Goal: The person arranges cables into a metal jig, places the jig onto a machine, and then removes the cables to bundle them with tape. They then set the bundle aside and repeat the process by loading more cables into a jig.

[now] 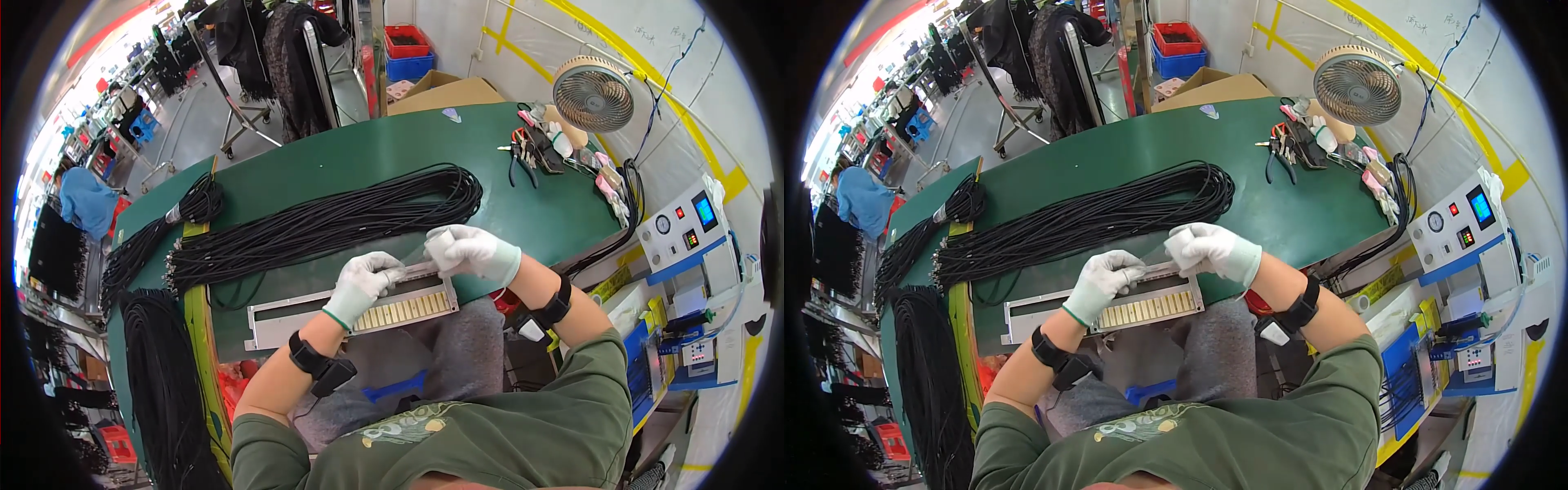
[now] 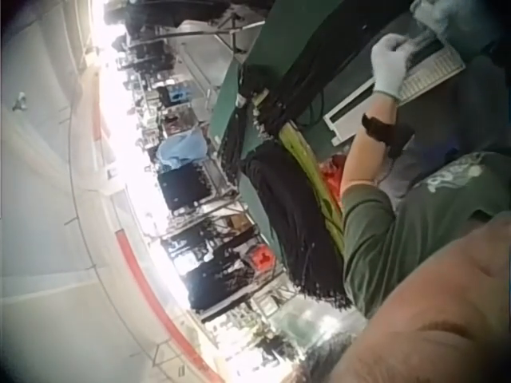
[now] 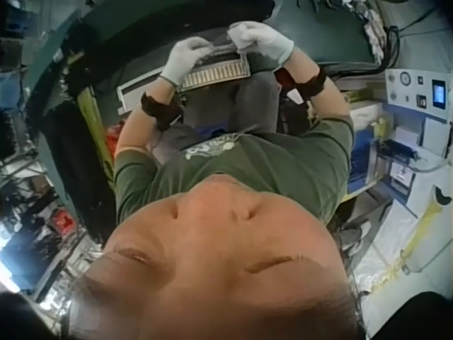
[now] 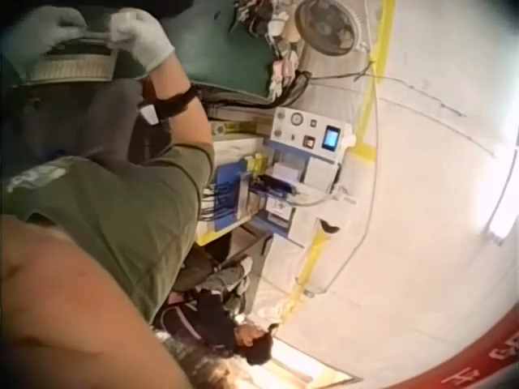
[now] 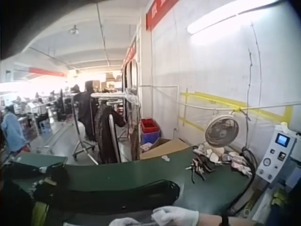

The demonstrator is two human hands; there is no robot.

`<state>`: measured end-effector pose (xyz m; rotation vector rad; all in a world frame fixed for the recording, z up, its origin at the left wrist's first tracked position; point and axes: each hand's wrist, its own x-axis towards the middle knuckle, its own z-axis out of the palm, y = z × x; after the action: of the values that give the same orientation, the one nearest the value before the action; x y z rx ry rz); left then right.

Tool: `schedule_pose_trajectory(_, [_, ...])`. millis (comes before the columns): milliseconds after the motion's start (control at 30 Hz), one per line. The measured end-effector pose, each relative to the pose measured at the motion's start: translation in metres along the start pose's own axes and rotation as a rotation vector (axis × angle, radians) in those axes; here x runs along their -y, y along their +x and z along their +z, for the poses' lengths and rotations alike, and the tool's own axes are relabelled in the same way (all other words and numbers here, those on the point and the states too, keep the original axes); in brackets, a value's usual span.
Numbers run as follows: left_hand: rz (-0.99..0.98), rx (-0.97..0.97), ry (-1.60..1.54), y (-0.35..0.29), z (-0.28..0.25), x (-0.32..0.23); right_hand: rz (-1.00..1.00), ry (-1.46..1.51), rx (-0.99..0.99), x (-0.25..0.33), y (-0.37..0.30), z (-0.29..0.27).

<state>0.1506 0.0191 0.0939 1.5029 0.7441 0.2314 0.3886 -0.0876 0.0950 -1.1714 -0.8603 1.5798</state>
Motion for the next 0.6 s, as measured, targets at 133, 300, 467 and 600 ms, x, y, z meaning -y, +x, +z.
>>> schedule_pose_trajectory(133, [0.093, -0.019, -0.016, 0.018, 0.006, 0.014, 0.061, 0.09, -0.059, 0.019, 0.013, -0.008])
schedule_pose_trajectory(300, [-0.031, 0.026, -0.464, 0.046, 0.017, 0.018, -0.156, -1.063, -0.304, 0.062, 0.055, -0.013])
schedule_pose_trajectory(467, [-0.063, -0.104, -0.932, 0.08, 0.019, 0.025, -0.296, -1.363, -0.196, 0.093, 0.131, -0.033])
schedule_pose_trajectory(600, [-0.08, -0.156, -1.136, 0.092, 0.022, 0.026, -0.089, -1.331, -0.025, 0.082, 0.181, -0.041])
